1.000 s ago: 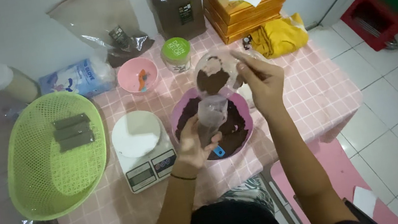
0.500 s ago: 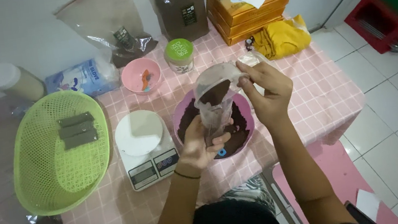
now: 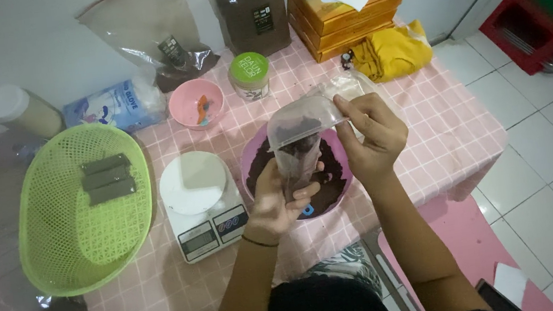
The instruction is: The person scoops a dark brown powder from a purple bowl using a blue spoon and places it onto a digital scale. They then transfer the powder into a small plastic bag, seal it, and place the bag into a green basket. The person repeats this process multiple times.
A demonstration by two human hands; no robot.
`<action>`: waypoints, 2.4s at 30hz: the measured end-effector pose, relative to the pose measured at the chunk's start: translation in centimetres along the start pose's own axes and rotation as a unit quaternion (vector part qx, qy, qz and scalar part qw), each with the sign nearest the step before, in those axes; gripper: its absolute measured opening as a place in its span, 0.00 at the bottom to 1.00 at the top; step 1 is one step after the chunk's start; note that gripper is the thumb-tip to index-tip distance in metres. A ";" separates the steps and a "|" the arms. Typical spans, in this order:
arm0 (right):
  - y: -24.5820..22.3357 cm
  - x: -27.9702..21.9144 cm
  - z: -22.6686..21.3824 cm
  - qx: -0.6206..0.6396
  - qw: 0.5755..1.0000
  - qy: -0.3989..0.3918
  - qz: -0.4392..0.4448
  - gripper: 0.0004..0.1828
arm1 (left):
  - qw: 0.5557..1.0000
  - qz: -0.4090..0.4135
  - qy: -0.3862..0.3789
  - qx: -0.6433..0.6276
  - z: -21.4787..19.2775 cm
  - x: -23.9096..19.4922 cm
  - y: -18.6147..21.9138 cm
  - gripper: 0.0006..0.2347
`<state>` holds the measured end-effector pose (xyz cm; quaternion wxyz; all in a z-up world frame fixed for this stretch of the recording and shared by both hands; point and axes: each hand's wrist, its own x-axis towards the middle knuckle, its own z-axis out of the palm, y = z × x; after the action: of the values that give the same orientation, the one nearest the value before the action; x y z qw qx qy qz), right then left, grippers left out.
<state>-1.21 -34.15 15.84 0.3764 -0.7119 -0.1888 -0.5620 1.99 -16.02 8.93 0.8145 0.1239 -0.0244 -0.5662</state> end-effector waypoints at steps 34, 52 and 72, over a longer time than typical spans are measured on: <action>-0.7 0.7 1.7 0.026 0.998 0.013 -0.060 0.06 | 0.991 0.089 0.063 0.078 -6.2 0.0 0.1 0.23; -0.6 -0.5 14.7 0.001 0.890 -0.229 0.393 0.06 | 0.884 0.443 0.142 0.053 -10.8 -10.3 6.2 0.24; -5.6 -4.3 19.3 -0.158 0.826 -0.441 0.314 0.24 | 0.747 0.499 0.437 -0.028 -2.7 -12.2 5.5 0.12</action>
<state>6.37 -15.42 11.96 0.2917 -0.9544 -0.0098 -0.0621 3.17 -2.45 8.81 0.9056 0.3056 0.2919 0.0369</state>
